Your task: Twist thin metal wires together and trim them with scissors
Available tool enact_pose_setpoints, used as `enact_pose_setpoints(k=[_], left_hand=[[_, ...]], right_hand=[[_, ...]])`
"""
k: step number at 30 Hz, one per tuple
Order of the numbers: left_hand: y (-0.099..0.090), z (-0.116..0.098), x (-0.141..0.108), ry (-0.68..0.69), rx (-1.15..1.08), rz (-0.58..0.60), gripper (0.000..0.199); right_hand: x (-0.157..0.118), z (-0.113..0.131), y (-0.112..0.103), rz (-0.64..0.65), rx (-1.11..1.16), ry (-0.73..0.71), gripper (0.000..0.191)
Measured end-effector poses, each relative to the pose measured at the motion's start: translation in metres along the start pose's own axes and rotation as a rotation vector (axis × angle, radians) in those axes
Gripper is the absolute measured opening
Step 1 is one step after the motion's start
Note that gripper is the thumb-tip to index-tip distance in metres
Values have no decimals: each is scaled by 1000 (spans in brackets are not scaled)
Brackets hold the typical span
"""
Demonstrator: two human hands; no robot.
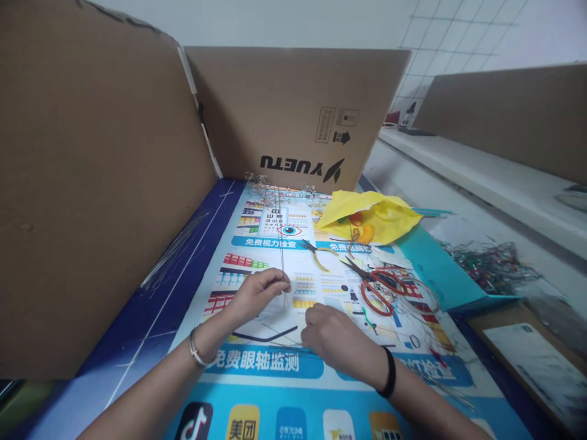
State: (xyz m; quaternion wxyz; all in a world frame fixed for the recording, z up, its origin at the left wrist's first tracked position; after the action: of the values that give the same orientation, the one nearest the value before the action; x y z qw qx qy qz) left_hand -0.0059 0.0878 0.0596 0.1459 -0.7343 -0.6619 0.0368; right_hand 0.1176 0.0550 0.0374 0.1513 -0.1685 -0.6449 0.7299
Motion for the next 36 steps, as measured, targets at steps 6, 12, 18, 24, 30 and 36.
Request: enact_pose_setpoints(k=[6,12,18,24,30,36], left_hand=[[1,17,2,-45,-52,19,15],[11,12,4,-12,-34,4,15],[13,16,4,-60,-20,-71,14],[17,16,3,-27,4,-61,15],[23,17,3,-14,4,-37,15],[28,25,1,-52,-147,-13,16]], right_hand=[[5,-20,-6,-130,448,6,19],[10,-50,3,-444,681,268,13],[13,-47,16,-496,546,298,13],[9,-53,21,-480,507,353,15],[10,-56,22,-500,569,366,14],[13,-56,24,-455,581,412,16]])
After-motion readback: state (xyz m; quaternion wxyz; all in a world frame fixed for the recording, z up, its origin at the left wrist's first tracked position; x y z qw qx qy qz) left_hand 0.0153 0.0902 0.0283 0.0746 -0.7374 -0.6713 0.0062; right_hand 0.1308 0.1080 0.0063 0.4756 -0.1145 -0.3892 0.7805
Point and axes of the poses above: each hand's wrist, its own x-axis towards the middle knuckle, its own y-axis out of the palm, z = x × y, the point moved 8 cm from there along x, towards the middle knuckle, and after that the axes turned 5 degrees about -x, right-handed, at the moved point
